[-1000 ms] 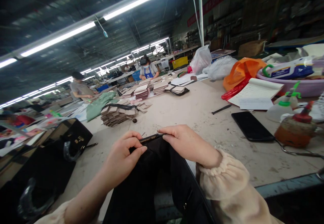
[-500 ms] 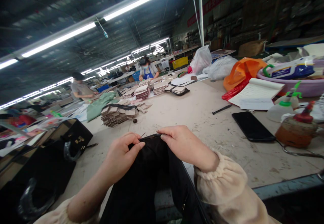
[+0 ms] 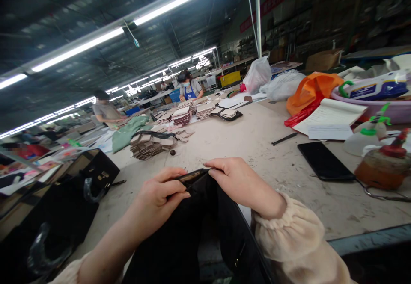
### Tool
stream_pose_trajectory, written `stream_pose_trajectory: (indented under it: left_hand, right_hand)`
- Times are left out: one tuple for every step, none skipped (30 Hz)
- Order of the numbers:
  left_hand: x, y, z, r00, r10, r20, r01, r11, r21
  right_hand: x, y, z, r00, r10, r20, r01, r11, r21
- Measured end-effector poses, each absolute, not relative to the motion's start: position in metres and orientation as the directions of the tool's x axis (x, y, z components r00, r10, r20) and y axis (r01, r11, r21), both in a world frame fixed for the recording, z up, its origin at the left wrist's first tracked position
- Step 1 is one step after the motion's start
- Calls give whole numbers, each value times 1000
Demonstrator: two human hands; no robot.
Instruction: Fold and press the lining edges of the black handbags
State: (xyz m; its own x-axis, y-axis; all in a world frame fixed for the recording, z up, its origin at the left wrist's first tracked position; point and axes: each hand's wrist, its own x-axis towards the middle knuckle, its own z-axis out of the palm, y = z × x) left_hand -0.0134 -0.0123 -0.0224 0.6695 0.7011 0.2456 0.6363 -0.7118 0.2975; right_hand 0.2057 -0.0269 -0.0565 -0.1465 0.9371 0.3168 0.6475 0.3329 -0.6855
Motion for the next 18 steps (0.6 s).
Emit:
stream_pose_trajectory:
  left_hand:
    - [-14,-14,-21,690,686,232,633,-727,267]
    - [-14,-16,-21,701,677,224,632,-735,244]
    - [-14,-18,-20,706,673,221,633,-739,232]
    - [-14,-20,-20,707,672,222,633,-740,227]
    - [-13,-21,-20,704,673,226,634,-739,228]
    - [-13,-22,-21,698,678,229,638,-735,231]
    - [-12,-23,-21,692,683,232,642,-730,235]
    - [-12,-24,-22,687,689,232,645,-725,240]
    - [-11,-24,-23,682,693,235,648,-721,245]
    - [-11,-24,-23,677,696,239,650,-718,249]
    - [-10,-24,-23,670,701,244,655,-713,252]
    - [-9,-24,-24,660,709,249,663,-705,253]
    - [-9,-23,-23,646,721,253,675,-693,252]
    - [-8,-22,-23,630,734,254,690,-679,250]
    - [-7,-21,-22,614,747,254,706,-664,247]
    - [-6,-20,-22,598,760,254,719,-649,248]
    - [-5,-18,-21,583,771,258,729,-636,254]
    - [-4,-17,-21,571,778,263,733,-627,265]
  right_hand:
    - [206,-27,-57,-147,938,315,649,332,-685]
    - [207,-27,-57,-147,938,313,649,330,-685]
    - [208,-27,-57,-145,939,312,648,328,-687]
    - [209,-27,-57,-143,940,311,645,327,-690]
    - [210,-27,-57,-141,940,310,642,325,-694]
    - [210,-26,-57,-141,941,308,640,324,-697]
    - [211,-26,-57,-143,942,305,638,323,-699]
    - [212,-26,-57,-145,942,302,637,322,-700]
    - [212,-26,-56,-148,943,298,636,321,-701]
    - [212,-26,-56,-149,944,296,636,320,-702]
    - [212,-26,-56,-149,944,294,634,319,-704]
    - [212,-26,-56,-145,944,296,631,319,-707]
    - [212,-26,-56,-143,944,299,627,320,-710]
    - [212,-26,-56,-143,943,302,621,323,-714]
    - [211,-26,-56,-143,941,306,615,327,-717]
    - [211,-26,-56,-145,940,310,611,332,-719]
    - [210,-26,-56,-148,938,313,608,336,-719]
    - [209,-27,-56,-150,937,316,607,340,-718]
